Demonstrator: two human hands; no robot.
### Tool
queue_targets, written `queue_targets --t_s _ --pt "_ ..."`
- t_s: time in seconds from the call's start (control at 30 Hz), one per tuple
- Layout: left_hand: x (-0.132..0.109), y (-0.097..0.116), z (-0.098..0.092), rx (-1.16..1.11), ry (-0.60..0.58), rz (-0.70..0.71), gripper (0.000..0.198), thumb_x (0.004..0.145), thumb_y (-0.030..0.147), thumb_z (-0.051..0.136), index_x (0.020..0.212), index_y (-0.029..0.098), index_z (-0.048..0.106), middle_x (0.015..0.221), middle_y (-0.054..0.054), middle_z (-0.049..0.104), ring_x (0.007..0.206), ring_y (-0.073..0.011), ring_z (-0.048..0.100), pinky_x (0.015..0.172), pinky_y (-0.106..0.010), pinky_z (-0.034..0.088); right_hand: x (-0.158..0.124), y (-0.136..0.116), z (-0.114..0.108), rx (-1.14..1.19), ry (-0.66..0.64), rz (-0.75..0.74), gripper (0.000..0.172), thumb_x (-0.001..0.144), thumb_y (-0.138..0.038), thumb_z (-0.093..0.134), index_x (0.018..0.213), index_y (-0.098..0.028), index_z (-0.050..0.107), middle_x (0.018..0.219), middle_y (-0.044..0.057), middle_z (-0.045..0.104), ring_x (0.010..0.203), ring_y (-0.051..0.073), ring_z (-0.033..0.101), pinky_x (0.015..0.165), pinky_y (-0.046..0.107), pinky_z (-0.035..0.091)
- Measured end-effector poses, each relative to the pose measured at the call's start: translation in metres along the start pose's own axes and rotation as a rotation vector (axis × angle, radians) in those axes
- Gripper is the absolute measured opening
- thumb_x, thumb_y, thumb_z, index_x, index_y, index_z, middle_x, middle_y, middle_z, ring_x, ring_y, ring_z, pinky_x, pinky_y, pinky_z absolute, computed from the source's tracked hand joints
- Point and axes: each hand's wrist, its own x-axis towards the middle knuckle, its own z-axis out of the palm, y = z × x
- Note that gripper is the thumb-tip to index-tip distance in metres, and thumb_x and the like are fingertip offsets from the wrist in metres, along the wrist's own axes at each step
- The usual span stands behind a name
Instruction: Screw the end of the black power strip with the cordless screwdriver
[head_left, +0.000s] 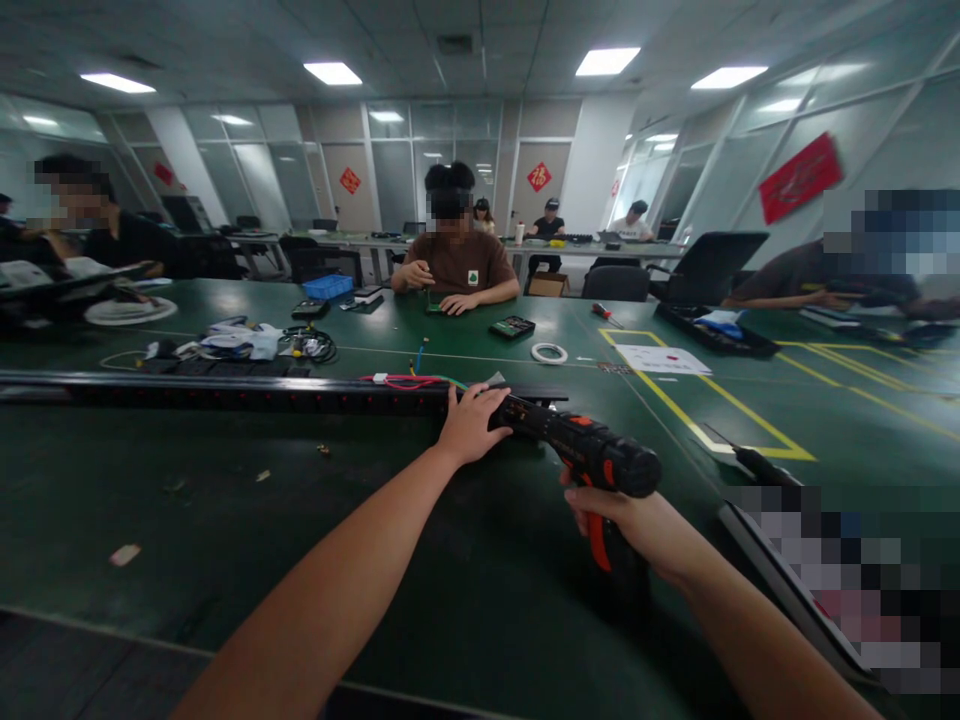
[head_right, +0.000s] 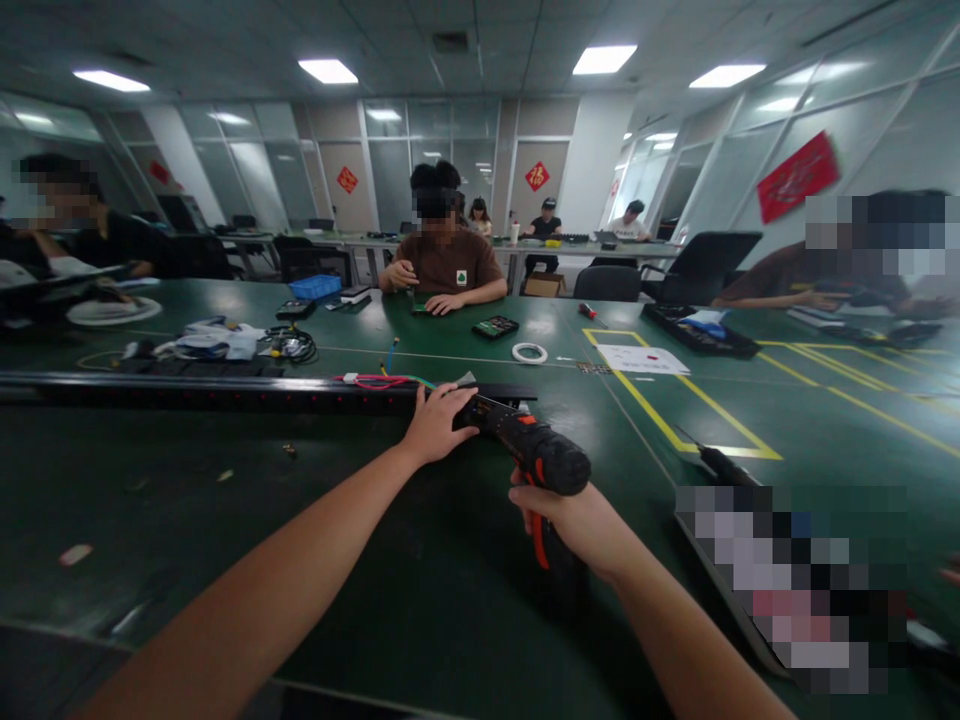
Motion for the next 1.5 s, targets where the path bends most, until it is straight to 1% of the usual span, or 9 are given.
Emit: queue_targets --t_s 0.17,0.33,0.73,0.97,1.17,1.3,1.5 --pt "-0.0005 0.0016 -0.0021 0.008 -0.016 -0.011 0.066 0.093 0.049 0.065 0.152 0.032 0.041 0.153 -0.005 0.053 0.145 -0.0302 0.037 0.121 -0.069 0.011 0.0020 0.0034 -0.0018 0.005 -0.016 -0.002 0.025 0.073 -0.035 0.072 0.092 -0.021 0.063 0.061 -0.003 0.062 0.061 0.019 0.061 0.063 0.033 0.048" --pt "-0.0004 0.0015 -0.0016 0.004 -0.009 -0.005 0.067 0.092 0.049 0.066 0.152 0.032 0.042 0.152 -0.006 0.054 0.145 -0.0304 0.037 0.121 -0.069 0.010 0.0013 0.0016 -0.0014 0.017 -0.023 -0.012 0.024 0.073 -0.034 0.072 0.089 -0.020 0.062 0.060 -0.003 0.061 0.060 0.018 0.059 0.063 0.033 0.047" --pt "-0.0003 0.0010 0.0001 0.012 -0.004 -0.005 0.068 0.091 0.049 0.066 0.152 0.033 0.041 0.152 -0.006 0.053 0.145 -0.0309 0.037 0.121 -0.069 0.011 0.0021 0.0030 -0.0016 -0.013 -0.010 -0.025 0.020 0.073 -0.034 0.072 0.084 -0.021 0.063 0.060 -0.002 0.062 0.059 0.019 0.060 0.063 0.033 0.047" --pt "-0.0004 0.0012 -0.0005 0.005 -0.007 -0.013 0.067 0.092 0.048 0.066 0.152 0.032 0.042 0.152 -0.006 0.053 0.145 -0.0308 0.037 0.122 -0.069 0.010 0.0030 0.0043 -0.0035 -0.008 -0.025 -0.017 0.019 0.076 -0.033 0.072 0.086 -0.020 0.061 0.061 -0.003 0.062 0.061 0.019 0.060 0.065 0.033 0.048" --pt "-0.0006 0.0007 -0.0012 -0.005 -0.006 -0.007 0.067 0.091 0.048 0.067 0.152 0.032 0.042 0.152 -0.005 0.053 0.145 -0.0307 0.037 0.121 -0.070 0.011 0.0028 0.0035 -0.0034 -0.006 -0.040 -0.026 0.018 0.076 -0.031 0.071 0.085 -0.020 0.060 0.061 -0.003 0.061 0.060 0.018 0.059 0.064 0.033 0.048" --pt "-0.0005 0.0007 -0.0012 -0.010 -0.002 -0.006 0.067 0.091 0.047 0.067 0.151 0.032 0.043 0.152 -0.006 0.053 0.144 -0.0315 0.037 0.121 -0.070 0.011 0.0038 0.0038 -0.0041 -0.006 -0.046 -0.023 0.018 0.076 -0.031 0.071 0.086 -0.020 0.060 0.061 -0.003 0.062 0.060 0.018 0.060 0.063 0.032 0.048" --pt "0.0000 0.0018 -0.0025 -0.007 -0.015 -0.009 0.066 0.092 0.046 0.066 0.152 0.031 0.042 0.153 -0.005 0.052 0.145 -0.0300 0.037 0.121 -0.070 0.011 0.0037 0.0043 -0.0029 0.008 -0.041 -0.020 0.020 0.075 -0.031 0.072 0.086 -0.021 0.059 0.061 -0.004 0.062 0.059 0.017 0.058 0.062 0.032 0.048"
